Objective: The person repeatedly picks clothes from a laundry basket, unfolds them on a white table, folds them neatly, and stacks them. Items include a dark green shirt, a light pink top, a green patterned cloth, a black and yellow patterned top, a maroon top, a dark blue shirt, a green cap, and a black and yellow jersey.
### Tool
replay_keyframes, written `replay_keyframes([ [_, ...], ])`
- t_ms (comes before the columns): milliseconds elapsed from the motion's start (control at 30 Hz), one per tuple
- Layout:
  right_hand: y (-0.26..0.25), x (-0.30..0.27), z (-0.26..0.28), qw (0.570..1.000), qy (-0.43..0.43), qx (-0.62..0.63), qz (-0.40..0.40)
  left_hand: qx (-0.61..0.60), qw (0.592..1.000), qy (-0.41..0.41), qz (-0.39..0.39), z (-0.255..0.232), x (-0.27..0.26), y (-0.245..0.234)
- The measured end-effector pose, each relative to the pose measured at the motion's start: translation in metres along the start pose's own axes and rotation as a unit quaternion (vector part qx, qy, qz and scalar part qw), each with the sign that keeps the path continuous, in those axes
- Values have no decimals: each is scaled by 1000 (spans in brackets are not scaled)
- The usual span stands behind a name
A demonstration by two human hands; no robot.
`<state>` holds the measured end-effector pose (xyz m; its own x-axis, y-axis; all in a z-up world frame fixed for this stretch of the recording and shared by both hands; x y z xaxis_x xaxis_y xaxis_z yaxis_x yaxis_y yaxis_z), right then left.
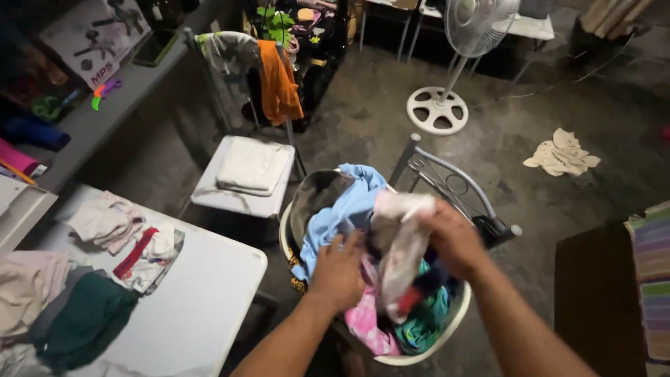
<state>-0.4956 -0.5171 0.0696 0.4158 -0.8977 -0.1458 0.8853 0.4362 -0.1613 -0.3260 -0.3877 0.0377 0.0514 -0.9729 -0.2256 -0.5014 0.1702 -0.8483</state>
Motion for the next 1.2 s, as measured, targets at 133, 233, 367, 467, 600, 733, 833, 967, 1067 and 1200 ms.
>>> replay_keyframes([
  [133,-9,-6,68,982,29,185,30,-67,998,-9,5,32,21,28],
  [233,0,-19,108,975,67,206,50,-235,966,-30,-101,39,46,24],
  [367,10,-14,112,967,48,240,71,-649,749,100,-87,14,49,-19],
  [467,10,13,71,975,39,214,50,-717,688,100,-45,9,34,-41],
  [600,24,18,80,998,10,64,-19,-827,545,-20,-136,-3,-13,-108],
  [733,44,26,69,998,-4,55,-21,-873,439,-33,-209,88,-51,-126],
  [833,88,28,76,991,-18,126,47,-872,416,-80,-246,134,-107,-146],
  [967,174,29,84,982,-9,129,136,-822,433,-6,-370,174,-194,-176],
  [1067,244,10,99,975,10,97,200,-777,444,-41,-443,202,-271,-178],
  [1200,340,-5,76,951,54,64,299,-735,418,-85,-527,235,-371,-163],
])
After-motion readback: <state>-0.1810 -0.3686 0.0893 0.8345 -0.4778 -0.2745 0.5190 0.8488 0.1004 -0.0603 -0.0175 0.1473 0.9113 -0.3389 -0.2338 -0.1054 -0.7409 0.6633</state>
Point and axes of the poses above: each hand's wrist, its own x-axis towards the middle knuckle, its own y-axis out of the palm, z = x × y, the point moved 2 cm from there along x, towards the middle knuckle, and after that the axes turned 14 degrees about -x, right-handed, at the moved point
